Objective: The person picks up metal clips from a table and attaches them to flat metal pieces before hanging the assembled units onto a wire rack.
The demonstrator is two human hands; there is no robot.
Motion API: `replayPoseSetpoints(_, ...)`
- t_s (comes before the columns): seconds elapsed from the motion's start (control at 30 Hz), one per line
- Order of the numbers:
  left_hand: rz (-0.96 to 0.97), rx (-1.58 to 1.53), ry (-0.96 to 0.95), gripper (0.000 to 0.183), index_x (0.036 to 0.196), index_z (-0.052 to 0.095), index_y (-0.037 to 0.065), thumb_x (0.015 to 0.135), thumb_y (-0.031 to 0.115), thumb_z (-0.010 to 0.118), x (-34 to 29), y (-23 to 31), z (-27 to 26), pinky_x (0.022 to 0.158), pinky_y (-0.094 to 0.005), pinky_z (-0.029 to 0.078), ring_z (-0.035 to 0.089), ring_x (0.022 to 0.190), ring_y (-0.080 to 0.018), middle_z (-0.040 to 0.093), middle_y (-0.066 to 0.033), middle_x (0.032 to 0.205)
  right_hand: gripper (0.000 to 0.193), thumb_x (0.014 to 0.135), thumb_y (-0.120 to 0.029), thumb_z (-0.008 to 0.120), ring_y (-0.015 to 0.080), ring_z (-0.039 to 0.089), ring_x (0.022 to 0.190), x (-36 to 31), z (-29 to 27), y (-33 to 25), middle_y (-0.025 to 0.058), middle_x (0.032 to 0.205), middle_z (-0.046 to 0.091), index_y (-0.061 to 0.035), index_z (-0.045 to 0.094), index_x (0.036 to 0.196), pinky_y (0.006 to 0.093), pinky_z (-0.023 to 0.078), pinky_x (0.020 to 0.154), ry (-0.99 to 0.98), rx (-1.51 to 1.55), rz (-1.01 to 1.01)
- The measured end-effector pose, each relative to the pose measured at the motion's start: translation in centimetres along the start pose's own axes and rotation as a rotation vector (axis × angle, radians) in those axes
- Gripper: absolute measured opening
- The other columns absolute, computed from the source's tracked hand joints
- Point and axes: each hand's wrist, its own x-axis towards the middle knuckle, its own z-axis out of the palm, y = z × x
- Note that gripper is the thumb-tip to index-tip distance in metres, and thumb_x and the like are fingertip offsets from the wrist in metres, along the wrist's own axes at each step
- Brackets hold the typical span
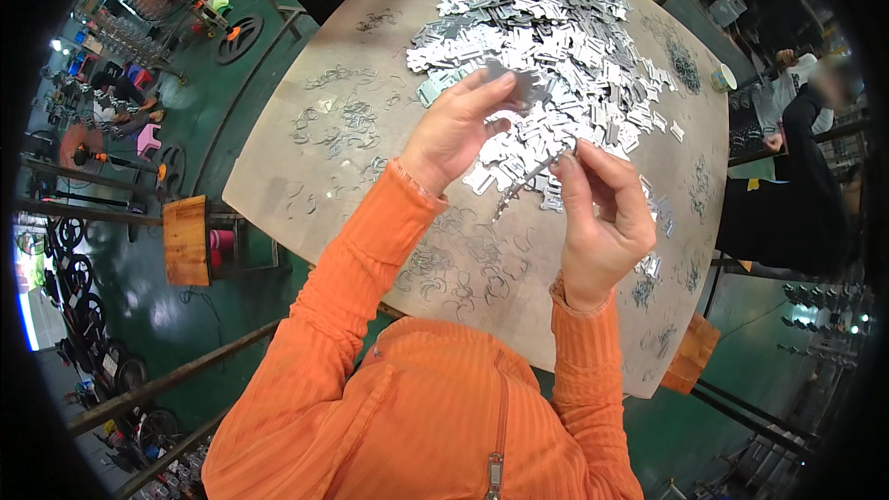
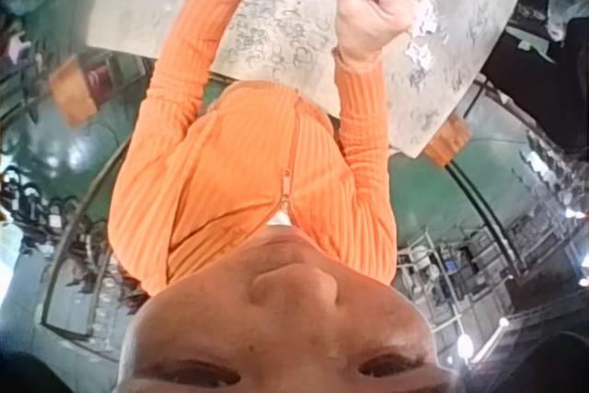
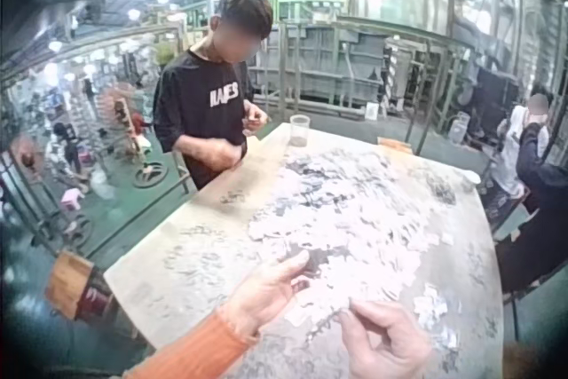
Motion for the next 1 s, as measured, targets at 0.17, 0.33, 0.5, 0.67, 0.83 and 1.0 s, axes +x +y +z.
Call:
replayPoseSetpoints(0.17,0.083,0.253,0.054,0.018,0.100,0.060,0.006,0.087,0.014,0.069,-2.4,2.5,5.0,0.065,-0.0222,0.046,0.058,0.077,-0.0069,0.064,-0.0003,0.088,0.021,0.076,0.009,0.072,0.0126,0.064,0.071,0.1,0.3,0.0,0.0104,0.085,0.067,0.0029,0.069,0.095,0.0232,0.053,0.062,0.027,-0.045,-0.069)
replayPoseSetpoints(0.33,0.215,0.498,0.048,0.018,0.099,0.058,0.004,0.086,0.007,0.068,-4.3,4.1,7.0,0.059,-0.0212,0.045,0.057,0.070,-0.0064,0.063,-0.0005,0.082,0.021,0.076,0.008,0.073,0.0124,0.063,0.069,0.4,0.1,-0.1,0.0091,0.083,0.067,0.0016,0.069,0.095,0.0236,0.053,0.061,0.052,-0.146,-0.118)
replayPoseSetpoints(0.5,0.254,0.616,0.068,0.015,0.093,0.058,0.004,0.084,0.008,0.070,-4.9,4.8,7.8,0.058,-0.0203,0.045,0.056,0.068,-0.0051,0.064,-0.0006,0.078,0.020,0.076,0.006,0.073,0.0123,0.063,0.069,0.5,0.1,-0.3,0.0089,0.083,0.067,0.0013,0.069,0.096,0.0235,0.052,0.061,0.058,-0.145,-0.147)
replayPoseSetpoints(0.67,0.210,0.483,0.118,0.011,0.086,0.061,0.004,0.084,0.008,0.071,-3.6,4.8,7.3,0.058,-0.0188,0.046,0.059,0.070,-0.0043,0.066,-0.0025,0.081,0.021,0.076,0.008,0.073,0.0122,0.063,0.070,0.7,0.4,-0.5,0.0091,0.084,0.067,0.0015,0.069,0.096,0.0237,0.052,0.061,0.061,-0.118,-0.162)
replayPoseSetpoints(0.83,0.195,0.281,0.083,0.013,0.088,0.059,0.002,0.083,0.005,0.071,-3.7,3.8,7.5,0.067,-0.0234,0.052,0.063,0.077,-0.0090,0.067,-0.0057,0.086,0.022,0.075,0.010,0.072,0.0126,0.063,0.070,1.0,0.9,-0.5,0.0094,0.084,0.067,0.0017,0.069,0.096,0.0238,0.052,0.061,0.038,-0.144,-0.208)
replayPoseSetpoints(1.0,0.262,0.286,0.061,0.015,0.088,0.057,0.001,0.082,0.001,0.071,-3.9,3.7,7.9,0.071,-0.0258,0.055,0.064,0.077,-0.0116,0.066,-0.0075,0.087,0.019,0.077,0.009,0.071,0.0119,0.064,0.073,1.1,1.1,-0.5,0.0090,0.085,0.067,0.0025,0.068,0.095,0.0235,0.054,0.065,0.023,-0.217,-0.286)
